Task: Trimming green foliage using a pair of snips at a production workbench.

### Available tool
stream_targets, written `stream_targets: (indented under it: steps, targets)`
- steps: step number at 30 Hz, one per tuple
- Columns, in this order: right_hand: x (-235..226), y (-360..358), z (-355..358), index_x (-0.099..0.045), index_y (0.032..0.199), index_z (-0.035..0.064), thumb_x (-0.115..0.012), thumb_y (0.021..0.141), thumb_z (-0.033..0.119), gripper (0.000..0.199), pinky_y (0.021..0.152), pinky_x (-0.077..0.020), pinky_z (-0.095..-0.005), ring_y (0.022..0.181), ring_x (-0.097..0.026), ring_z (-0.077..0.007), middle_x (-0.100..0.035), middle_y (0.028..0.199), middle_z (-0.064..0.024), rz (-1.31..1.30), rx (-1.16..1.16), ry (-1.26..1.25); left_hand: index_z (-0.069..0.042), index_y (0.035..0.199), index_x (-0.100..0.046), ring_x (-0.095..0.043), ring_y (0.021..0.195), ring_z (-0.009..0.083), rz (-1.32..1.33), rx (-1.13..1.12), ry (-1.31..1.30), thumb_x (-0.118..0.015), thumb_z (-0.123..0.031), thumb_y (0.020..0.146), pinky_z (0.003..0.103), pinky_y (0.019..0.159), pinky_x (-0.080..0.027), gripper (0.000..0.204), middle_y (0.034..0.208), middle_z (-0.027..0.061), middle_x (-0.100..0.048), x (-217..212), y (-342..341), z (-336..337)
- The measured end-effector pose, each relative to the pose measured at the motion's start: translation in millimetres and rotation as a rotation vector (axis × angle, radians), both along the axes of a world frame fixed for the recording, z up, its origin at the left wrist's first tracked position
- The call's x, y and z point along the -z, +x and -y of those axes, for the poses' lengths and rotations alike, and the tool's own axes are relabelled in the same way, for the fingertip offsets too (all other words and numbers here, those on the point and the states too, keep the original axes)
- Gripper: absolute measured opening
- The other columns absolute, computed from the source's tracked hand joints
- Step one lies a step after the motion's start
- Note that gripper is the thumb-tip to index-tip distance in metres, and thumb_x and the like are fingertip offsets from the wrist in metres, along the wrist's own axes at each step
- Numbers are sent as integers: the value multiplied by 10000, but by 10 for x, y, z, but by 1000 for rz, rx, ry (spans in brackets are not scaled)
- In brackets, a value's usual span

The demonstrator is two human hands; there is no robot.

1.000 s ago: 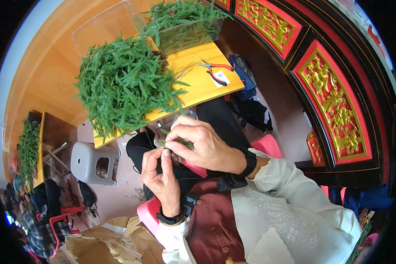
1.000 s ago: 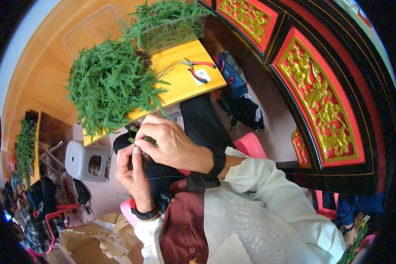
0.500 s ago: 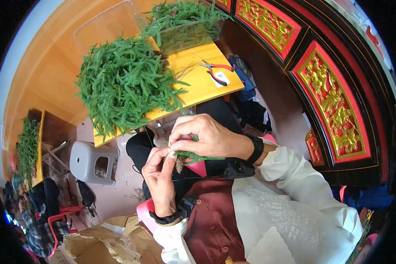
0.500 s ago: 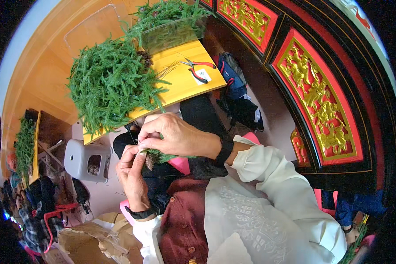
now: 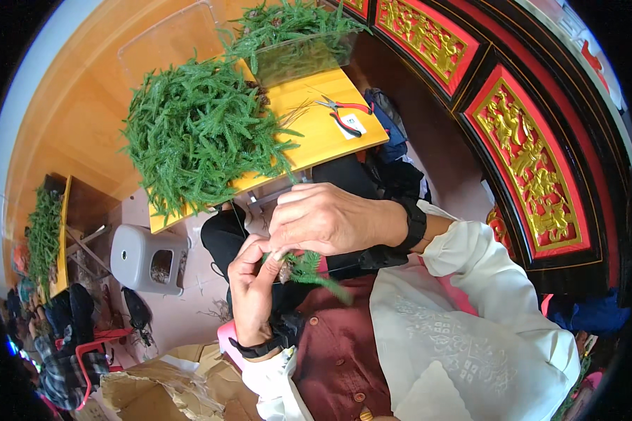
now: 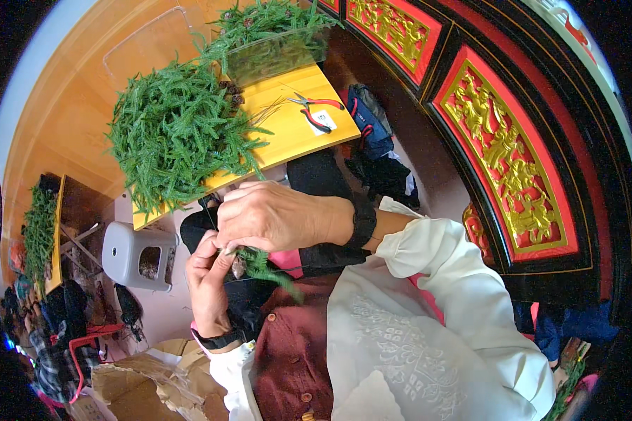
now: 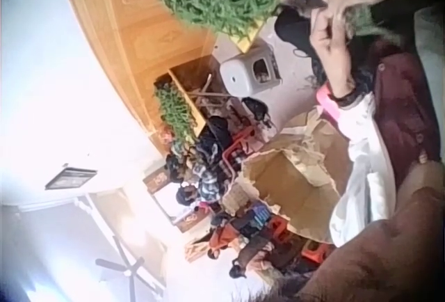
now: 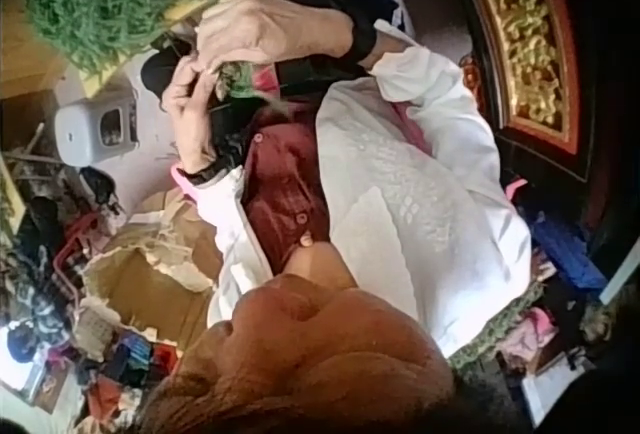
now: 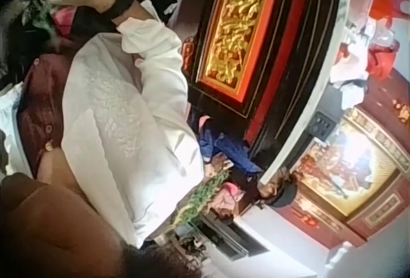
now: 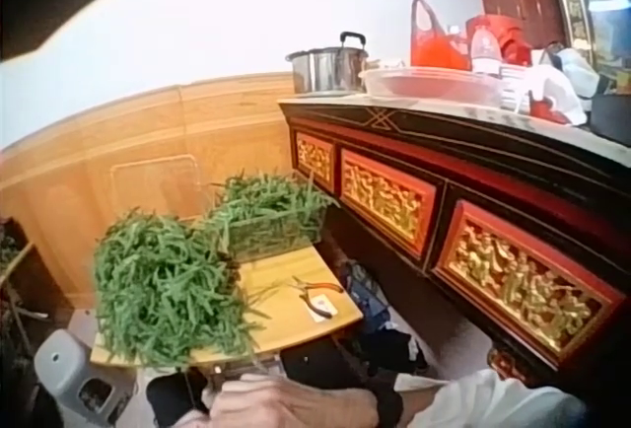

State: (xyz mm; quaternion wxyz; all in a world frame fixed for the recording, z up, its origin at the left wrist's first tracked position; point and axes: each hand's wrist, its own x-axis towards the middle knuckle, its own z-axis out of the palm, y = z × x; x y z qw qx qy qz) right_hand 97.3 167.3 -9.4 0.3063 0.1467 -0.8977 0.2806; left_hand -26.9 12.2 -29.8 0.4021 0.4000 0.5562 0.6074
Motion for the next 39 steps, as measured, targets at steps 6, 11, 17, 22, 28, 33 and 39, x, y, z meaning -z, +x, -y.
stream_targets:
  steps: [6,11,17,22,28,33,39]
  targets:
    - [104,8,123,-641,901,56,-645,806,99,104,691,-451,-362,764,-589,-264,-605,810,-77,30,238,-143,40,865,-604,-467,654,63,-397,-220,116,-603,54,847,201,554,-372,22,825,6,-501,126,92,-52]
    - [17,11,160,-625,965,62,-655,794,97,178,694,-441,-355,780,-589,-252,-601,833,-77,-31,309,-122,24,866,-612,-490,707,63,-213,-238,81,-592,8,870,188,604,-374,26,830,-6,-514,69,136,-30]
    - [-266,205,177,-613,1124,146,-687,774,130,358,708,-416,-321,852,-567,-204,-563,987,-25,-16,169,140,13,873,-638,-483,766,80,209,-136,149,-567,-3,822,218,735,-369,89,849,-10,-530,-10,147,104]
    - [-575,341,253,-611,1095,140,-583,807,201,295,713,-420,-324,844,-565,-180,-557,1020,-45,-93,133,363,7,935,-639,-576,741,108,408,6,96,-626,-115,816,224,711,-432,171,837,30,-633,-292,244,255]
    - [-773,449,375,-602,995,99,-575,800,178,213,705,-428,-320,833,-569,-179,-564,1046,-50,-132,130,433,16,897,-640,-539,689,85,298,59,131,-630,-126,806,210,642,-401,169,815,20,-617,-411,303,362]
    - [-843,496,477,-565,891,122,-568,805,220,131,687,-396,-336,867,-565,-184,-552,954,-23,-145,88,349,28,899,-647,-542,667,87,382,110,32,-632,-106,807,191,611,-393,162,780,15,-613,-575,383,486]
    - [-818,436,481,-553,823,87,-570,889,233,161,672,-381,-358,749,-538,-237,-511,736,-56,101,67,117,29,789,-593,-471,722,88,154,98,29,-612,-51,822,223,654,-357,88,796,-10,-518,-599,360,465]
